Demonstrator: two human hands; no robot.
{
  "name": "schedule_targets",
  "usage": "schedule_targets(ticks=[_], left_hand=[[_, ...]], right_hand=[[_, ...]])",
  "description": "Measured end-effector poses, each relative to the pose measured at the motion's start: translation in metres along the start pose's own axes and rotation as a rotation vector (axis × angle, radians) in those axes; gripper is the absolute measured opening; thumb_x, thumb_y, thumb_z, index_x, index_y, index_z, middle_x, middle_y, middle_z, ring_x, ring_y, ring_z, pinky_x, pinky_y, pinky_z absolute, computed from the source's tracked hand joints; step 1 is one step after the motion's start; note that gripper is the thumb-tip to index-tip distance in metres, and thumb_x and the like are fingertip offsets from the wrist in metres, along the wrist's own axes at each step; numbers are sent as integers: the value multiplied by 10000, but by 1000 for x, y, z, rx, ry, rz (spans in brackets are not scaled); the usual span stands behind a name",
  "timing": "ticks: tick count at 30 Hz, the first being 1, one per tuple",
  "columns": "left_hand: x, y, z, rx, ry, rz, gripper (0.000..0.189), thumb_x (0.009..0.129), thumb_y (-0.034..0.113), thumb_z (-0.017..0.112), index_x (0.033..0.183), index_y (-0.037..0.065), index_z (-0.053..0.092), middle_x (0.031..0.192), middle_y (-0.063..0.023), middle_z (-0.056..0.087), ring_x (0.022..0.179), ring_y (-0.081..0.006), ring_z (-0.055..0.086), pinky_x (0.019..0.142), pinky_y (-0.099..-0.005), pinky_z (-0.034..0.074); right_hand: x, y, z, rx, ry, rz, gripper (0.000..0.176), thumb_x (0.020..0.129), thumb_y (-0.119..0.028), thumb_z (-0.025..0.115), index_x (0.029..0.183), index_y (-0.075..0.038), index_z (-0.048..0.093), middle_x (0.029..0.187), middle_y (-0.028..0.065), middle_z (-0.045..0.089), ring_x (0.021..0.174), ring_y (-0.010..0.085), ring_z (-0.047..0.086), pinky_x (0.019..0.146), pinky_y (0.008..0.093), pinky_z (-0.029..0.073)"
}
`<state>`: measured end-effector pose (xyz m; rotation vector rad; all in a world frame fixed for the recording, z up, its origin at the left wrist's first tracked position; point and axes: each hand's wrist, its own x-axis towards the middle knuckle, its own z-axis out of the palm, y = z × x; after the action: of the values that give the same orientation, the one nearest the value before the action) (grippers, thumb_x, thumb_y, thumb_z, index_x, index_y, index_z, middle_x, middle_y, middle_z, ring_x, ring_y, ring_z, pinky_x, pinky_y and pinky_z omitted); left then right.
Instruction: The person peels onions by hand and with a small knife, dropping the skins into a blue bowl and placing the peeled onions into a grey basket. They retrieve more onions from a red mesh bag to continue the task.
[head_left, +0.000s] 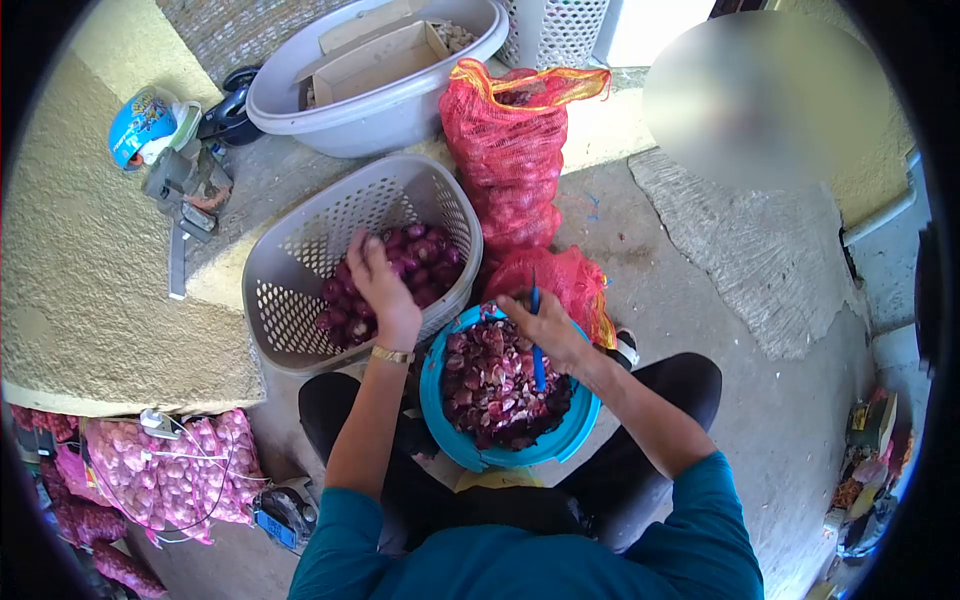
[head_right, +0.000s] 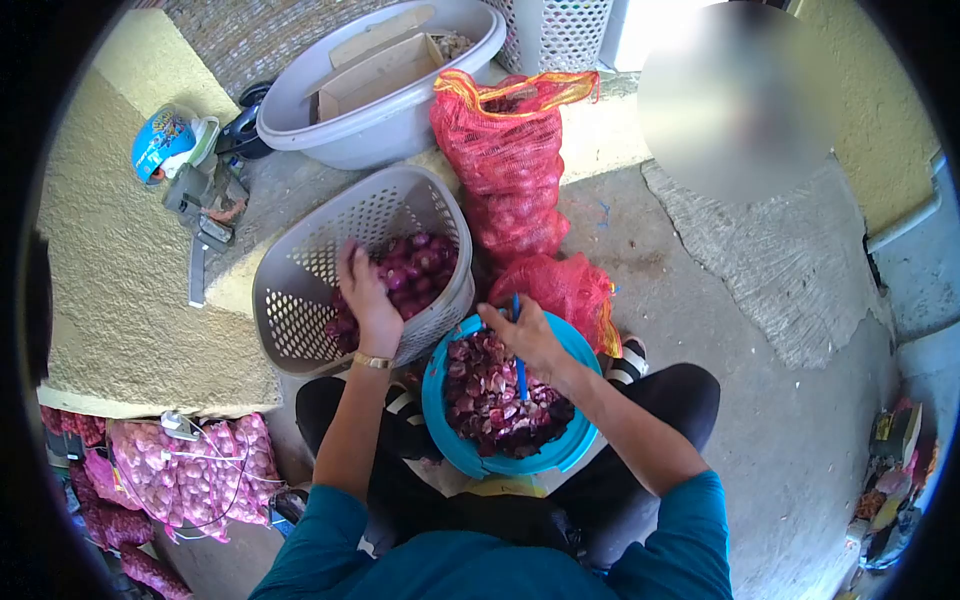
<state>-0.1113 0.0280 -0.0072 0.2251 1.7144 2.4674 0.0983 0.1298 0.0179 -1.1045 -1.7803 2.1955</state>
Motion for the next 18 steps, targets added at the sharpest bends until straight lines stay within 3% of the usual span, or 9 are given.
schedule_targets(ticks=[2,4,6,7,8,9,11,13,18], left_hand=[[8,17,53,235,-226,313,301,998,193,553,1230,1,556,1179,-92,572,1109,-175,529,1016,-328,400],[34,20,116,463,-374,778,257,968,135,551,1180,-8,572,1143,-165,582,1102,-304,544,1005,-412,403],[53,29,177,601,-680,847,263,943,40,498,1195,-7,557,1164,-211,577,1162,-376,509,1044,-452,379],[64,29,202,628,-798,913,257,937,0,461,1175,-7,558,1163,-231,574,1170,-386,495,1055,-449,376],[78,25,223,697,-831,1112,262,938,14,445,1165,-1,575,1141,-227,615,1130,-404,556,1012,-464,435],[93,13,238,691,-839,1125,262,938,14,445,1165,-1,575,1141,-227,615,1130,-404,556,1012,-464,435],[120,-14,266,1294,-798,640,284,933,64,465,1158,19,631,1160,-196,660,1113,-380,620,966,-473,490],[134,-22,275,1602,-845,474,294,924,127,495,1132,44,685,1187,-164,677,1111,-339,651,940,-471,520],[135,-53,262,1808,-1012,566,319,900,143,511,1132,59,714,1222,-147,671,1149,-293,643,962,-433,507]], right_hand=[[5,32,3,89,5,-38,368,910,-261,707,1083,36,577,799,46,631,740,121,582,629,283,470],[-3,47,7,91,62,9,311,914,-242,690,1051,11,572,798,37,616,720,127,575,614,286,471],[-5,61,0,-3,118,81,266,922,-223,674,1036,-4,574,805,31,609,695,128,567,600,284,469],[6,83,-12,98,-139,207,329,937,-213,656,1146,6,527,959,72,627,816,147,611,702,298,516],[11,97,-18,201,-395,330,407,952,-204,637,1256,16,480,1114,113,644,938,166,655,805,311,563],[8,101,-14,206,-389,317,407,952,-204,637,1256,16,480,1114,113,644,938,166,655,805,311,563],[8,98,-7,385,-304,388,235,965,-184,613,1132,-28,558,952,30,611,806,110,565,698,272,483],[6,88,-5,485,-289,301,237,977,-196,604,1141,-33,551,963,33,613,818,109,570,702,280,493],[-2,53,-11,605,-238,284,300,1003,-292,586,1162,-45,525,962,62,614,817,137,593,716,313,541]])
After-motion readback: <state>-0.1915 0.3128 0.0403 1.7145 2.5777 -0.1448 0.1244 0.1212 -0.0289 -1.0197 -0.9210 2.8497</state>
